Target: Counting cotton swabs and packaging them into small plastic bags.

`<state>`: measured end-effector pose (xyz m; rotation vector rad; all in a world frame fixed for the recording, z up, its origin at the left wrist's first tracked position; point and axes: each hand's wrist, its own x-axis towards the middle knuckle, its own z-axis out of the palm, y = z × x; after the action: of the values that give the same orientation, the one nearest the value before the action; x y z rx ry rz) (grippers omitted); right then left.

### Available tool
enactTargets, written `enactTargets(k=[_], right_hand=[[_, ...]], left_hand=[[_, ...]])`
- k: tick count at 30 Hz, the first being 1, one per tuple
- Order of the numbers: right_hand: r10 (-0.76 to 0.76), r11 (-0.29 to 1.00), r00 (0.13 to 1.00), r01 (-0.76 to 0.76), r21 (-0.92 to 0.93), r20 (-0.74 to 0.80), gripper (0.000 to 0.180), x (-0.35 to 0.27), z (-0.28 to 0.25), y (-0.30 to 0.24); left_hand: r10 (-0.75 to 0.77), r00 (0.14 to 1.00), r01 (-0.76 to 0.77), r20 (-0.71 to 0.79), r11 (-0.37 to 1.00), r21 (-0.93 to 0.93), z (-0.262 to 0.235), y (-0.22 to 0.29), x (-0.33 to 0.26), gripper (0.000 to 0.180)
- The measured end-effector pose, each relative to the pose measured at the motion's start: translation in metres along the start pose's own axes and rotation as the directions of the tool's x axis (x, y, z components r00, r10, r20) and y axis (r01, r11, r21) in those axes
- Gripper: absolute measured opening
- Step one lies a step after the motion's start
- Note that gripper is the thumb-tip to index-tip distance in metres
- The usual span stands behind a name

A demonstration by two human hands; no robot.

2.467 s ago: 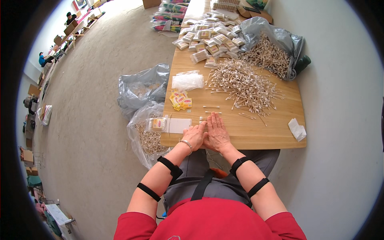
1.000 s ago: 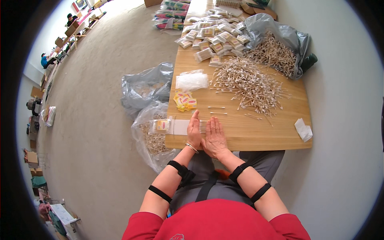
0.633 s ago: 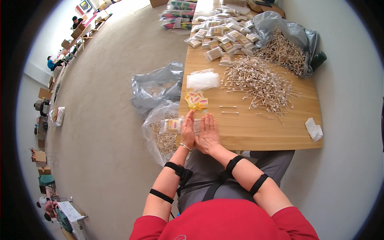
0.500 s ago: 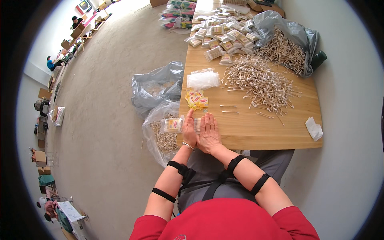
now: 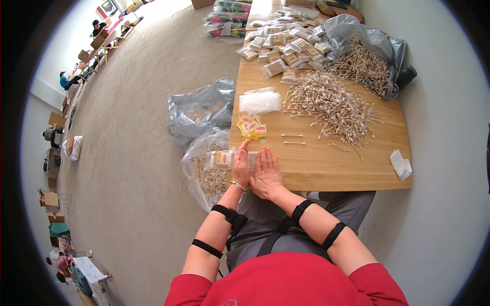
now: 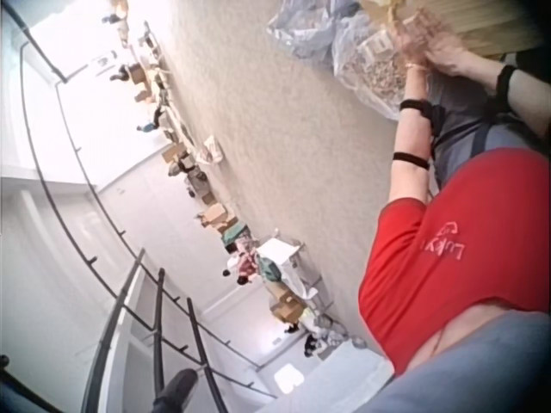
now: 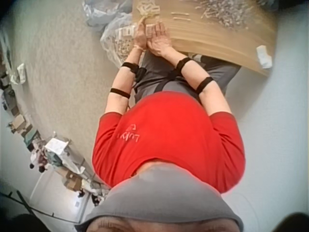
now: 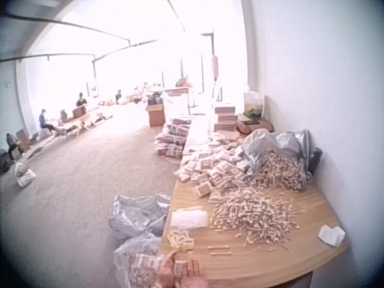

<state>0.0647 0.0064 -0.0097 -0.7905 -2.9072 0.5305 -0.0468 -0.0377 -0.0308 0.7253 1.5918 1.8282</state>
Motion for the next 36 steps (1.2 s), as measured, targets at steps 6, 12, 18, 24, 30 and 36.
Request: enactTargets(k=[6,12,18,24,30,36], right_hand=[[-0.01,1.0,1.0,0.01,-0.002,0.021,0.084,0.0,0.003,0.002],[0.006,1.0,1.0,-0.006,0.02,0.0,0.087,-0.001,0.005,-0.006],[0.027,0.999,0.999,-0.027,0.024,-0.018,0.088,-0.001,0.006,-0.003],[-0.002,1.0,1.0,0.002,0.02,0.007,0.088,-0.004,0.007,-0.01],[-0.036,0.999,0.999,0.036,-0.004,-0.035,0.088,0.009,0.011,-0.023],[0.002,0.999,1.0,-0.003,0.033,0.026,0.091,0.015,0.017,-0.034]], left_hand=[[0.058,0.995,-0.05,-0.075,0.993,0.108,0.004,0.005,-0.003,0.048],[0.188,0.98,-0.191,0.064,0.799,0.571,-0.03,0.021,-0.003,0.039],[0.38,0.912,-0.093,-0.155,0.56,0.823,-0.091,0.016,0.004,0.042],[-0.02,0.982,0.151,-0.19,0.691,0.707,-0.112,-0.01,0.015,0.041],[-0.217,0.971,0.231,-0.102,0.96,0.158,-0.12,-0.029,0.021,0.042],[-0.334,0.942,0.335,-0.032,0.942,0.007,-0.117,-0.022,0.017,0.039]])
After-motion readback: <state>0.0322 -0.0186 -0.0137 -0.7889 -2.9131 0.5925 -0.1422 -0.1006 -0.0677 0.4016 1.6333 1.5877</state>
